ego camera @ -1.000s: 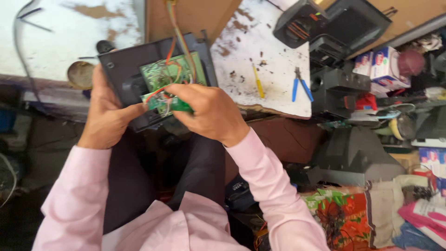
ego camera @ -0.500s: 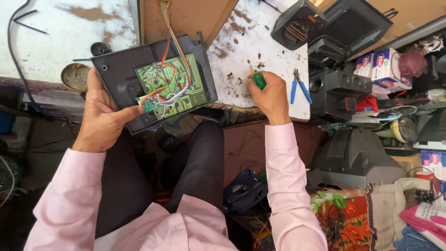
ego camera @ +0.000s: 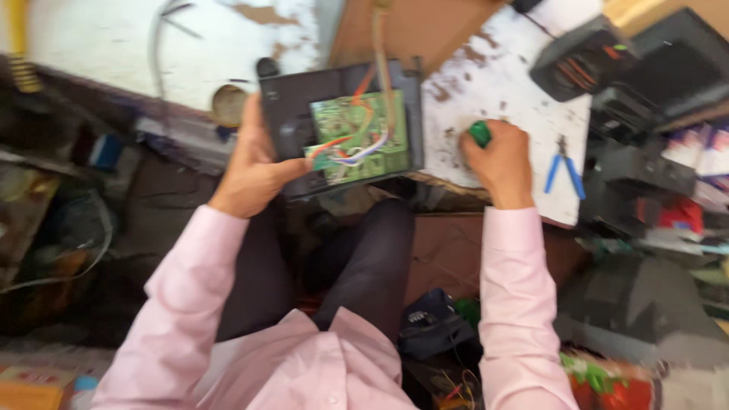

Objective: The person uses a green-handled screwdriver to adjust components on a circuit board inside a black electronic device. They then use a yellow test probe to check connections on the board. Finally, they reassemble the device by placing the front panel back on and securing it.

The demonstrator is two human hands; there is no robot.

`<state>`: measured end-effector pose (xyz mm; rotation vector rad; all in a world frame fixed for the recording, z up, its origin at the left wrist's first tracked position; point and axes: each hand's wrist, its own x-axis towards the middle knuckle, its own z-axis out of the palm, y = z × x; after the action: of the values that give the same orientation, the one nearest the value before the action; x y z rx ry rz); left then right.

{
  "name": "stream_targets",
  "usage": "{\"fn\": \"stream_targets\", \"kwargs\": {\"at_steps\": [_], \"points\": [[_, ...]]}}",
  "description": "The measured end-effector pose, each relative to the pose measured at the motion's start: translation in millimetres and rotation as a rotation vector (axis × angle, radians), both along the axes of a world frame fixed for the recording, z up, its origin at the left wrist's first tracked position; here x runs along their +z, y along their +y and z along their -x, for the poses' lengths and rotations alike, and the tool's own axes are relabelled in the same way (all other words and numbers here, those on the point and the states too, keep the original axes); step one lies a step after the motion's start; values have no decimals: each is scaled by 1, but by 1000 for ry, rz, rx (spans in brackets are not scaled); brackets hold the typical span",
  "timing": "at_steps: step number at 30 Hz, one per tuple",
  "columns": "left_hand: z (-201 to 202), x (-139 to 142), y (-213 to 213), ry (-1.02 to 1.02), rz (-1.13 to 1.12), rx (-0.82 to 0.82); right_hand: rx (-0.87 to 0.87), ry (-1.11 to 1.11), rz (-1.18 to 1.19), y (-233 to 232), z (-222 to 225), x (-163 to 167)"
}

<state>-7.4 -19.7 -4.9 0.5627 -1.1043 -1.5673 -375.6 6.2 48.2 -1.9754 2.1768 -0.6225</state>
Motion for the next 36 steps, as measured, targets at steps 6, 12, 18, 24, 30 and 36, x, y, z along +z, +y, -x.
{"fn": "stream_targets", "kwargs": {"at_steps": [6,12,18,24,30,36], "points": [[-11,-3,-4,41,-36,-19,-34,-84,175,0,-20,12],[-21,-3,-7,73,-10,-59,-59,-642,90,14,-92,56],[-34,-2,-7,72,-7,-47,162,-793,-128,12,-189,79],[-53,0,-8,104,-51,-73,444,-528,-225,-18,-243,84],[-68,-2,-10,80,8,-45,559,-224,-273,-41,-267,84],[-79,-1,-10,81,-19,-59,560,-145,-360,-57,-287,77]]}}
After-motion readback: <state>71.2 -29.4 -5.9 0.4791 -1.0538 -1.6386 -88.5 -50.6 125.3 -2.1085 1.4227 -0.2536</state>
